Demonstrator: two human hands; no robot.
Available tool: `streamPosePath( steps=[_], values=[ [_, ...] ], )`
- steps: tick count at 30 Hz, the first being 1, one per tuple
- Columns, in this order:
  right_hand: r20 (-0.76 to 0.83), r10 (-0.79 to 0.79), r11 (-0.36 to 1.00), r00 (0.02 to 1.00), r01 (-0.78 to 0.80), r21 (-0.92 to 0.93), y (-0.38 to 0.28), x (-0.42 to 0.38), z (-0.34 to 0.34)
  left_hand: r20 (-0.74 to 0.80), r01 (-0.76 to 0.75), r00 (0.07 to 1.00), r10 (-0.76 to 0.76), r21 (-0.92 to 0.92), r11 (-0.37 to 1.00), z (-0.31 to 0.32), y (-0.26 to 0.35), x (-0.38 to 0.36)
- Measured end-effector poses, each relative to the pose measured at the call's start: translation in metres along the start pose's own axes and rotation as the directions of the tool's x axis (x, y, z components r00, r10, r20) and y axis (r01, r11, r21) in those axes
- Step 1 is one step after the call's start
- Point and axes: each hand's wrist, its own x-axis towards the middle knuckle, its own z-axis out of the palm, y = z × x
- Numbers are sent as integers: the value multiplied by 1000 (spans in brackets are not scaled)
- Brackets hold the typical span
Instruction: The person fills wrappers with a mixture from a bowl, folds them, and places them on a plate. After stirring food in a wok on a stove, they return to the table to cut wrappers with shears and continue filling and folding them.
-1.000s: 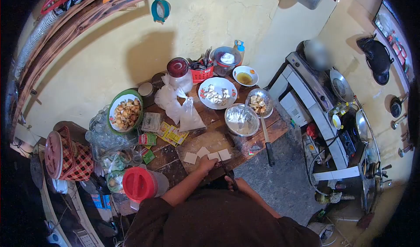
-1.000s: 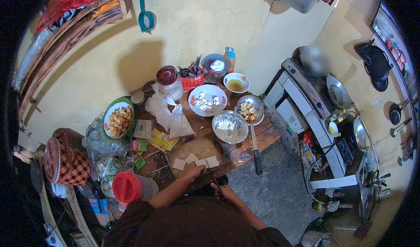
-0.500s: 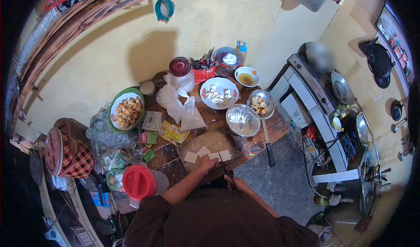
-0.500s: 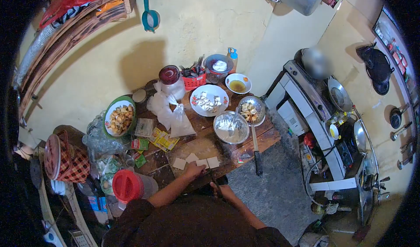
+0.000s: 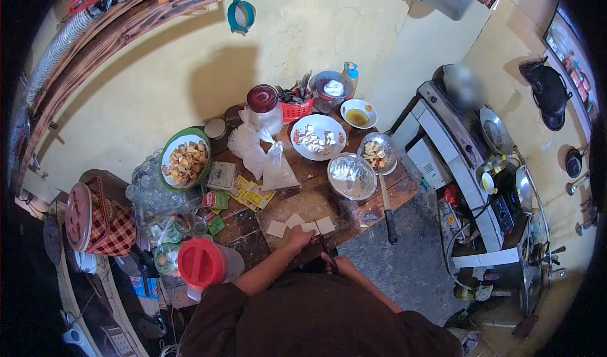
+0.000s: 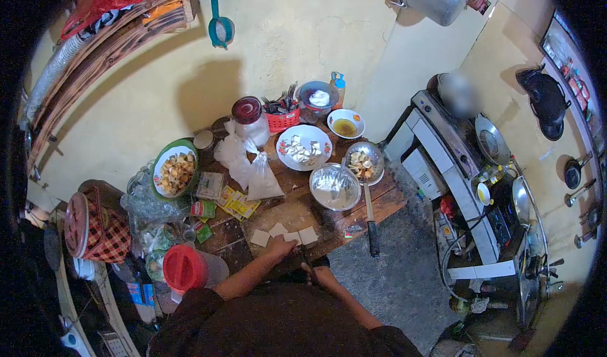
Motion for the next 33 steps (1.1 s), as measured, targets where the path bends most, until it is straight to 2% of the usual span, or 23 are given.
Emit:
streamPosePath(
  steps=[2,5,7,8,10,11,13,14,16,17,20,21,22,23,24,25,26,27,28,29,31,32,33],
  values=[
    [10,-2,1000,1000,2,3,-10,-8,1,-15,-8,1000,9,33,999,1,-5,4],
    [25,-3,999,1000,4,-37,-10,-9,-2,55,-22,998,28,-103,994,16,-46,33],
    [1,-4,985,1000,4,-172,2,-1,-11,-116,-135,983,142,63,989,23,-69,51],
    [0,-9,985,1000,9,-173,-6,-10,-15,-119,-140,982,147,63,988,18,-62,52],
    [7,-74,925,997,71,-373,-18,-37,-22,-241,-276,940,240,-126,953,6,-47,57],
    [5,-71,926,997,68,-371,-20,-47,-23,-238,-274,941,239,-125,954,3,-44,67],
    [-66,-20,972,998,4,-235,-23,-60,-27,-285,-314,877,387,268,911,-1,-33,90],
    [-72,-20,972,997,3,-234,-15,-53,-32,-281,-318,877,389,266,910,-1,-27,95],
    [-47,-45,981,998,35,-189,-1,-40,-40,-148,-359,893,425,336,871,3,-19,105],
    [-54,-46,981,997,35,-189,-2,-41,-43,-144,-365,892,429,332,870,6,-17,107],
    [-25,-112,979,993,106,-173,-15,-47,-40,-136,-366,863,487,495,788,9,-7,99],
    [34,-213,974,976,215,-67,-20,-47,-37,-294,-399,664,688,638,658,7,-1,85],
    [83,-318,948,944,315,47,-26,-46,-33,-380,-361,390,838,774,520,6,6,76],
    [87,-322,947,943,319,46,-32,-39,-29,-382,-359,387,839,776,519,11,2,81],
    [46,-412,910,910,408,75,-36,-28,-24,-419,-515,574,704,484,708,19,-9,87],
    [5,-495,864,869,492,102,-40,-21,-18,-365,-552,747,556,124,824,26,-19,87],
    [14,-494,865,869,490,106,-50,-18,-12,-369,-546,748,552,130,827,29,-24,75],
    [-63,-573,816,817,562,-138,-63,-14,-7,-157,-403,915,371,-400,823,32,-29,61],
    [-115,-660,720,743,582,-378,-76,-10,-1,149,-63,948,283,-781,621,29,-26,46],
    [-104,-663,717,741,589,-373,-84,-3,6,137,-71,950,280,-780,622,22,-17,28],
    [5,-809,514,588,711,-479,-96,11,20,-105,-352,936,337,-321,879,7,1,-5],
    [12,-809,513,588,715,-474,-105,11,29,-145,-205,976,160,-387,899,4,-12,12],
    [70,-773,479,630,653,-586,-113,10,37,-153,-205,976,157,-386,899,0,-28,22]
  ],
)
